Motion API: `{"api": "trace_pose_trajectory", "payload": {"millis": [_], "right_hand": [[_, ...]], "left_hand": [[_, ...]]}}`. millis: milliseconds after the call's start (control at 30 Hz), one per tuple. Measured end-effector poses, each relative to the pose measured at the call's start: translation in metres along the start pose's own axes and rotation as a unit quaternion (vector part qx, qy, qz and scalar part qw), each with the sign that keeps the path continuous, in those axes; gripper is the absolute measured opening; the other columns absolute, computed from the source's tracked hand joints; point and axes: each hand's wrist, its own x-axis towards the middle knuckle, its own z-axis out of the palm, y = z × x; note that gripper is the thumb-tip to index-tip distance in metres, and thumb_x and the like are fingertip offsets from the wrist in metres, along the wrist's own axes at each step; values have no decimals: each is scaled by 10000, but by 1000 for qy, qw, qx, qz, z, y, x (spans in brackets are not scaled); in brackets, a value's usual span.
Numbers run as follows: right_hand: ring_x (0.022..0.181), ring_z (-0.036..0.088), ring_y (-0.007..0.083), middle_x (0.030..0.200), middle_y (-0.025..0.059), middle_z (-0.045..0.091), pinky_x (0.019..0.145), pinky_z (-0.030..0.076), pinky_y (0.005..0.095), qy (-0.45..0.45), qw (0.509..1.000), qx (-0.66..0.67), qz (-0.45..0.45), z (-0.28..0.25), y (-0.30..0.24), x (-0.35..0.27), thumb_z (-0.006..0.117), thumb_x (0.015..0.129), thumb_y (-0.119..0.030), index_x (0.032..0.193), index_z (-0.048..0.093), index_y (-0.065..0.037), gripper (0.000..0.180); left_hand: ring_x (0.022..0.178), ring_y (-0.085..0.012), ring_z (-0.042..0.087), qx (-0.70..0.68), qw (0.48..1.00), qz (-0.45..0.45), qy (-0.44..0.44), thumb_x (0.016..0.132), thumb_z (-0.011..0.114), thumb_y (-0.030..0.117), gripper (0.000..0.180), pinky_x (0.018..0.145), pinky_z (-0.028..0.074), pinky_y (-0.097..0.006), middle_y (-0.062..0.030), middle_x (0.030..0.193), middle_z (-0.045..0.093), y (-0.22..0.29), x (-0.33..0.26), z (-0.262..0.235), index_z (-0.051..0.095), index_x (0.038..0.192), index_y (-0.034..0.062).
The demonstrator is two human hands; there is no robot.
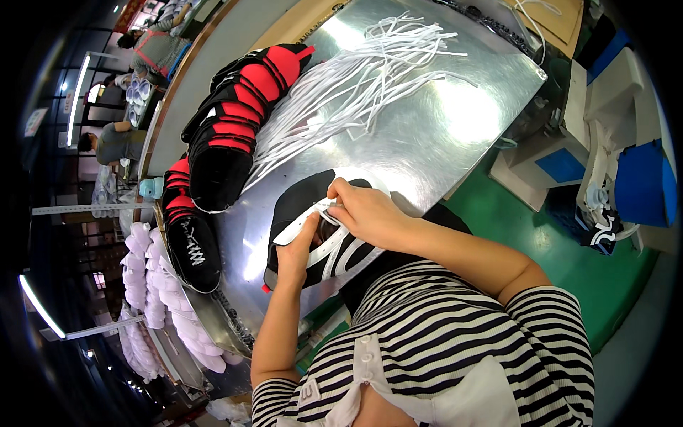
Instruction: The person laces a black and white shoe by hand on a metal table, threading a white lace through the eyelets one by one, then repeats the process on another shoe.
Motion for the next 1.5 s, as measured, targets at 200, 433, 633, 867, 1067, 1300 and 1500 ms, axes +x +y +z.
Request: {"api": "trace_pose_trajectory", "payload": {"millis": [200, 433, 633, 867, 1067, 1300, 1500], "right_hand": [[705, 644, 307, 751, 131, 662, 635, 484, 386, -35, 994, -100, -17, -5, -1, 7, 621, 906, -175, 993, 542, -28, 188], [663, 639, 336, 673, 137, 633, 597, 474, 423, -50, 989, -138, -24, -1, -3, 14, 617, 893, -156, 1038, 503, -5, 238], [601, 657, 337, 629, 136, 640, 532, 502, 404, -125, 971, -189, -83, 1, -32, 19, 635, 769, -71, 949, 444, 70, 298], [722, 668, 340, 734, 171, 662, 638, 515, 422, -231, 922, -310, 1, -16, -52, 24, 618, 829, -113, 1039, 510, 52, 288], [749, 659, 311, 791, 148, 662, 658, 491, 380, -28, 996, -80, -16, -8, -9, 24, 568, 946, -174, 1067, 574, -47, 175], [765, 661, 312, 876, 130, 685, 667, 500, 397, 27, 991, -109, -76, 18, 10, 20, 547, 964, -212, 1082, 561, -61, 193], [743, 658, 338, 854, 149, 686, 648, 508, 427, 61, 978, -199, -34, 27, 10, 25, 540, 966, -229, 1096, 529, -51, 221]], "left_hand": [[583, -62, 499, 12, 1000, 8, 14, 904, 678, 184, 164, 537, 383, -233, 24, 676, 591, 1, -3, 2, 670, 817, 45], [579, -79, 524, 4, 998, 43, -51, 968, 580, 197, 249, 561, 403, -234, -10, 647, 595, -3, -14, 3, 663, 844, -2], [619, -120, 549, -25, 991, 92, -89, 975, 524, 167, 238, 606, 438, -255, -56, 750, 625, -7, -30, 1, 652, 919, -26], [663, -142, 553, -111, 982, -6, -151, 950, 544, 224, 259, 656, 433, -251, -72, 816, 627, -1, -31, 2, 642, 924, -14], [847, -118, 575, -79, 990, -50, -103, 883, 671, 146, 189, 779, 459, -264, -30, 939, 642, 5, -23, -8, 649, 1025, 23], [996, -150, 611, -49, 994, -90, -42, 824, 731, 81, 380, 879, 474, -283, -62, 1112, 664, 0, -12, -4, 625, 1181, 6], [685, -77, 433, -244, 934, -132, -225, 834, 702, 116, 147, 620, 341, -225, 16, 786, 539, 3, -30, -39, 643, 934, 25]]}}
